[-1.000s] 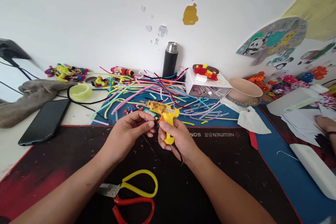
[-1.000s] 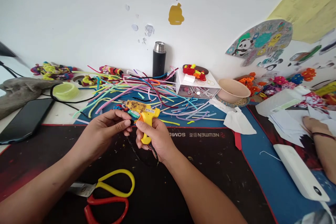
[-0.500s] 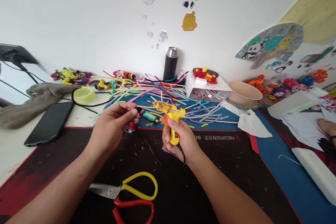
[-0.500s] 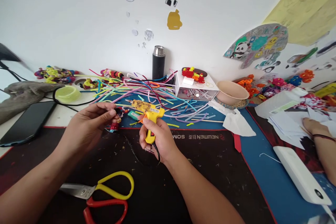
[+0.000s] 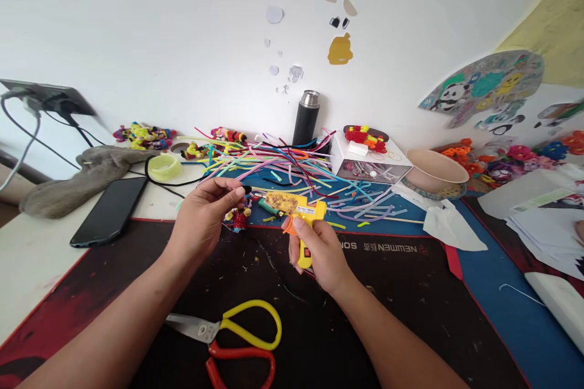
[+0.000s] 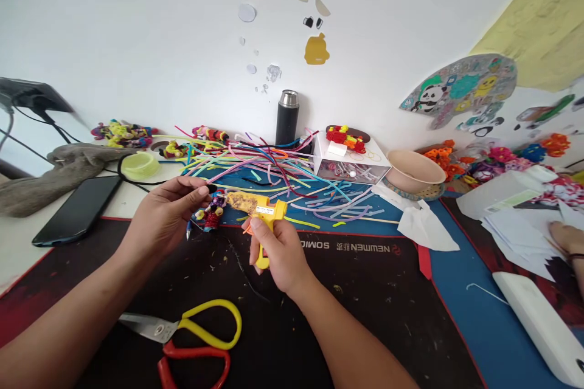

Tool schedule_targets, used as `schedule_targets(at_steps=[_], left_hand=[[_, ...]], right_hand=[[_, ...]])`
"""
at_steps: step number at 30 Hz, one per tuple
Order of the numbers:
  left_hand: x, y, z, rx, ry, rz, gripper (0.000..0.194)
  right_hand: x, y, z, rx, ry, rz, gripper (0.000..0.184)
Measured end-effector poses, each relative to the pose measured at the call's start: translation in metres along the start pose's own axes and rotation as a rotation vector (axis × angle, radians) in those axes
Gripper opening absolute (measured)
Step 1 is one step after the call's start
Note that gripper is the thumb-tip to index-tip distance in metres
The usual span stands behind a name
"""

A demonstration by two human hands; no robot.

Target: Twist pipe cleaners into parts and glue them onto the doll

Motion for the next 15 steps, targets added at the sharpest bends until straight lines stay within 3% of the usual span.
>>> schedule_targets(at_steps=[15], left_hand=[[0.0071, 0.0085, 0.0061, 0.07, -0.001, 0.015, 0.037]], right_hand=[[0.0057, -0.0084, 0.0061, -0.12, -0.028, 0.185, 0.069]])
Point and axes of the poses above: each hand's wrist, its own z-axis away from the middle knuckle, its own y-axis out of the palm, x = y × z, the point moved 10 cm from there along -z, towards the middle knuckle, and after that the axes turned 9 degrees about z, right-handed, at the moved point
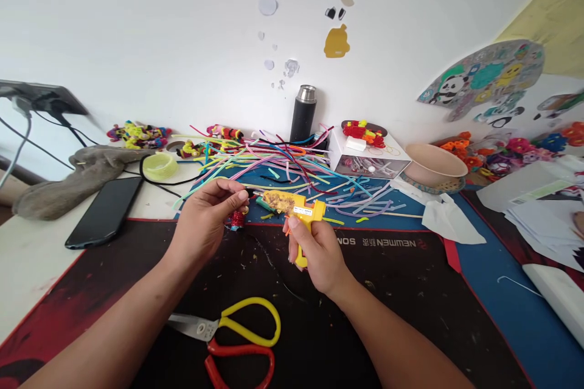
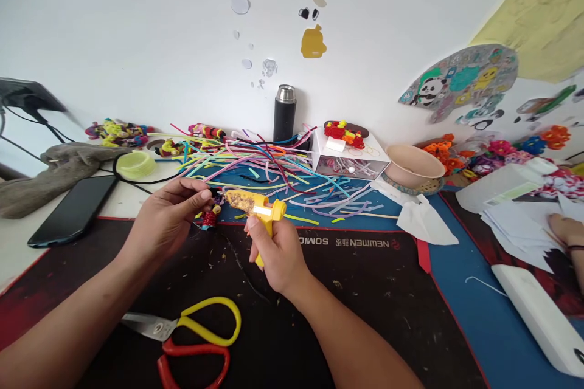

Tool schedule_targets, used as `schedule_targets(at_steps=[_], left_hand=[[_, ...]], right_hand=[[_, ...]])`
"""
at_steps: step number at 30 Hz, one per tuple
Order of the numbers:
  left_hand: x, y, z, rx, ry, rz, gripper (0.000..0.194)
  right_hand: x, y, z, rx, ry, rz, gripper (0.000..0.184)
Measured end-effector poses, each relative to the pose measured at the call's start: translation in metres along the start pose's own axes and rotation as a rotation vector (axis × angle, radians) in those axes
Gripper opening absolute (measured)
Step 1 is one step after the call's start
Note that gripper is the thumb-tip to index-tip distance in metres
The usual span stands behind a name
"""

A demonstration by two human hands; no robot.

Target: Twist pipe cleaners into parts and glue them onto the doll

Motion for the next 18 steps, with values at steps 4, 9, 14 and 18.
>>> schedule_targets(at_steps=[4, 9, 14, 18], left_hand=[[0.0003, 0.001, 0.0002, 0.007, -0.007, 0.01, 0.035], [-0.0001, 0.0005, -0.0002, 0.011, 0.003, 0.0, 0.033], [0.0002, 0.0009, 0.0, 0.01, 0.005, -0.005, 0.035], [-0.0003, 0.0006, -0.0002, 0.003, 0.009, 0.006, 0.037]], right_hand=[[0.0023, -0.0015, 0.0017, -0.017, -0.003, 0.021, 0.069], [0.0052, -0.0017, 0.0027, -0.023, -0.018, 0.04, 0.068], [0.0047, -0.0022, 0.0028, -0.031, -0.024, 0.089, 0.069], [0.006, -0.001, 0.0033, -0.012, -0.037, 0.147, 0.072]])
Point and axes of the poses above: each hand's wrist, its own z-axis away from the middle knuckle, its own y-axis out of the palm, x = y × z, the point moved 10 cm from there along -z, towards the middle knuckle, and after that the axes turned 9 degrees about z, right-handed, at the moved point
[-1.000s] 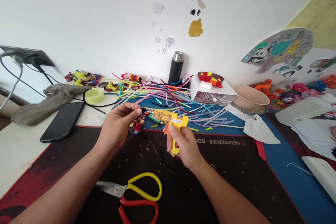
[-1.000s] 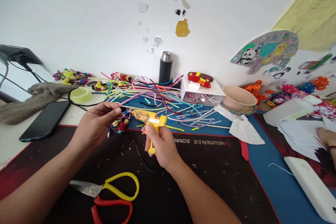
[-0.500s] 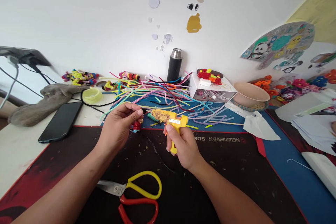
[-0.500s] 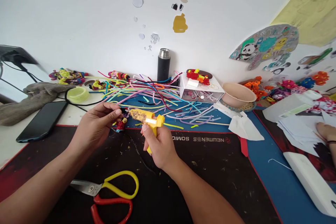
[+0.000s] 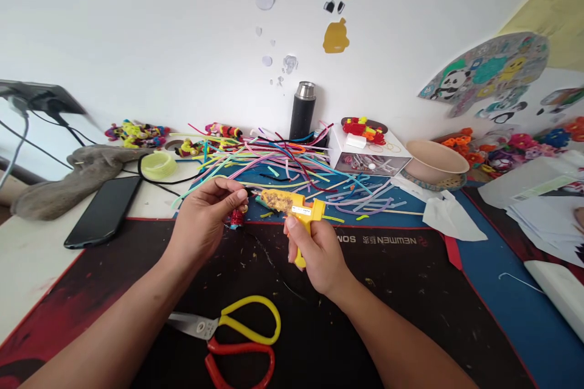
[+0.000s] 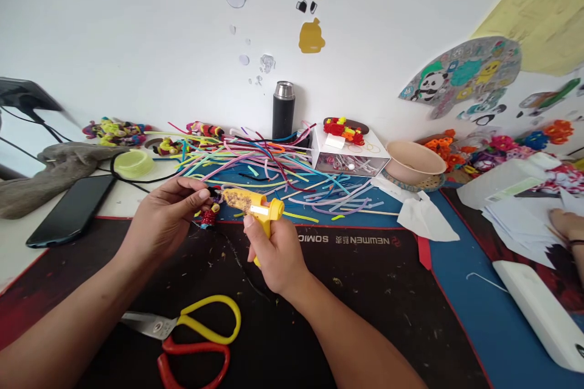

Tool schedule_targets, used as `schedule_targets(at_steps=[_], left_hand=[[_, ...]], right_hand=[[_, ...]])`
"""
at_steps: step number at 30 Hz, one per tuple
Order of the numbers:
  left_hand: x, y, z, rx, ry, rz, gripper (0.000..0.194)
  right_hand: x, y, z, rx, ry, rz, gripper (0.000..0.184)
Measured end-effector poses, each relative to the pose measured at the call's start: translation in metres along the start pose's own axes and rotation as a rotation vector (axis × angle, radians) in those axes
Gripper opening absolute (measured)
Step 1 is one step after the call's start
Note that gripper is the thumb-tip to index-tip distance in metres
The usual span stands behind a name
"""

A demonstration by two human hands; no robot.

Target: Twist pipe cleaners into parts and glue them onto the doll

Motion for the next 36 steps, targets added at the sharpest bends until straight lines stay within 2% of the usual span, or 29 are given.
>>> schedule_targets(at_steps=[36], left_hand=[[-0.0001, -0.0023, -0.0005, -0.027, -0.011, 0.047, 0.036]], right_hand=[[0.0028, -0.0009, 0.002, -0.005, -0.005, 0.057, 0.067]])
Point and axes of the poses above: each hand's wrist, its own z-axis away from the middle knuckle, its own y-axis out of the palm, x = y × z, the point moved 10 cm from there along -z, towards the middle knuckle, and after that the axes turned 9 degrees about z, right-handed, at the moved point
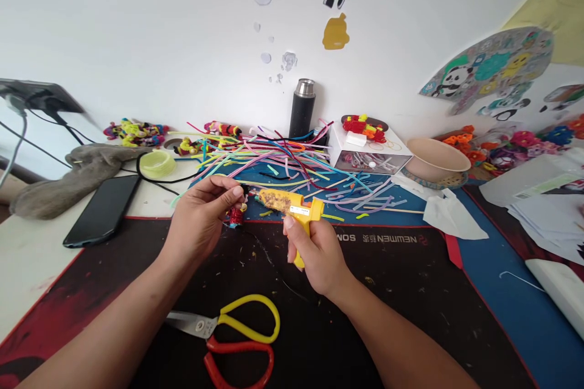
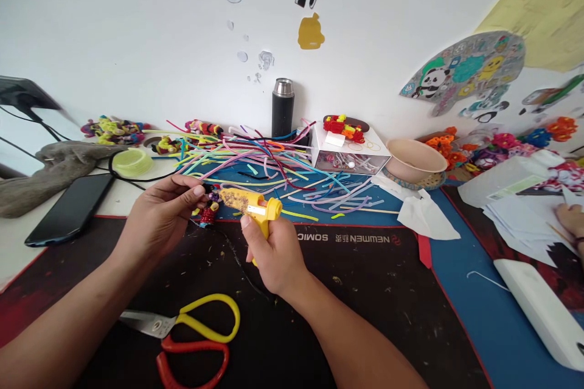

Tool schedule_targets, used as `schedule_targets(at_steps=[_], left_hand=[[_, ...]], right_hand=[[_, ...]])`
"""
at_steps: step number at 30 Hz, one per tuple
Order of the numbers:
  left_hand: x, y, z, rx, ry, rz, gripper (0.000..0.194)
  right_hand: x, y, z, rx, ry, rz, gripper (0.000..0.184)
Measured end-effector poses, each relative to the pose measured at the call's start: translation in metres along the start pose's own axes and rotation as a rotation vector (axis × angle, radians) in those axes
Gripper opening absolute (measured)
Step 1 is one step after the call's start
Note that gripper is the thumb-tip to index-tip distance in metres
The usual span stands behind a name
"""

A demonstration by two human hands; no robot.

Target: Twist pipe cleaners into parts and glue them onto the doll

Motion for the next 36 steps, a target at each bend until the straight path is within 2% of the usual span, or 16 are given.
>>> schedule_targets(at_steps=[15, 29, 36], left_hand=[[-0.002, 0.002, 0.002, 0.002, 0.016, -0.042, 0.034], [-0.02, 0.003, 0.012, 0.013, 0.187, -0.334, 0.024], [-0.018, 0.002, 0.009, -0.026, 0.14, -0.215, 0.026]], right_hand=[[0.003, 0.0, 0.0, -0.001, -0.017, 0.008, 0.063], [0.005, -0.001, 0.002, -0.011, -0.021, 0.018, 0.063], [0.009, 0.0, 0.002, -0.009, -0.033, 0.024, 0.063]])
Point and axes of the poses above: each hand's wrist, its own z-axis away from the middle knuckle, its own y-axis out of the palm, x = y × z, the point moved 10 cm from there along -z, towards the middle knuckle, and after that the axes turned 9 degrees about z, right-handed, at the moved point
